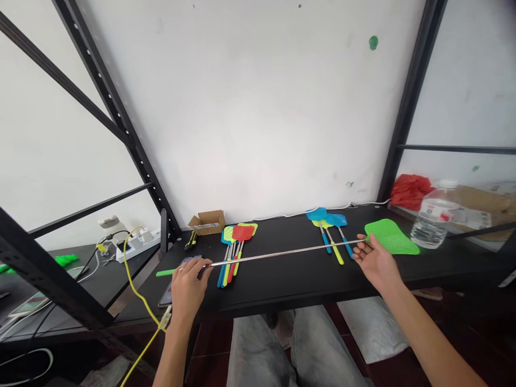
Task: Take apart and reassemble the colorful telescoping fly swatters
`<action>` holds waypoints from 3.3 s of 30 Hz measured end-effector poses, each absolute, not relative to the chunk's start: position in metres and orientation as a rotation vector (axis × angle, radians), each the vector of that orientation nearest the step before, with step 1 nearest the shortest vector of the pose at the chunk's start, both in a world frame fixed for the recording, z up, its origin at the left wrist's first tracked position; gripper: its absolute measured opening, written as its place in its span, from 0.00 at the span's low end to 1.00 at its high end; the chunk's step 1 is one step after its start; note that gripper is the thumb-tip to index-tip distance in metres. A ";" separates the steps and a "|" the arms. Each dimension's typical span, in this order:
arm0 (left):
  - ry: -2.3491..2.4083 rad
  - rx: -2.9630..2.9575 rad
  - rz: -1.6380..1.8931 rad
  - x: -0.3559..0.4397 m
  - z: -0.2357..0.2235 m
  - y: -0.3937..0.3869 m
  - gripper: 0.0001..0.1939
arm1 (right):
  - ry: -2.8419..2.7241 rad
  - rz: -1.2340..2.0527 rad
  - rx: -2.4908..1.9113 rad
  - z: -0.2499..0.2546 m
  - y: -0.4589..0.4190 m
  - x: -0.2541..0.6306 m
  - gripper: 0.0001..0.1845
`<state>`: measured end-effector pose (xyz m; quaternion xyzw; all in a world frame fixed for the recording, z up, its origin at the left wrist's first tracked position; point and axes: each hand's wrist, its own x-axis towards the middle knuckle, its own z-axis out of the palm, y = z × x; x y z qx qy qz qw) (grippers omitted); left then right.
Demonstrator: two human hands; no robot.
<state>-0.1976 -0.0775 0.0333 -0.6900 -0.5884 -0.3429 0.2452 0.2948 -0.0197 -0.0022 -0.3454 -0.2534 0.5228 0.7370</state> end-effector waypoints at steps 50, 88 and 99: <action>-1.887 -2.270 -3.024 -0.084 -0.004 -0.064 0.22 | -0.577 1.347 -0.628 -0.009 -0.036 0.206 0.15; -1.517 -1.589 -3.448 -0.093 0.001 -0.070 0.30 | -0.168 1.082 -0.520 0.013 -0.025 0.280 0.15; -1.514 -1.559 -3.471 -0.092 0.000 -0.069 0.28 | 0.017 0.836 -0.535 0.013 -0.028 0.356 0.18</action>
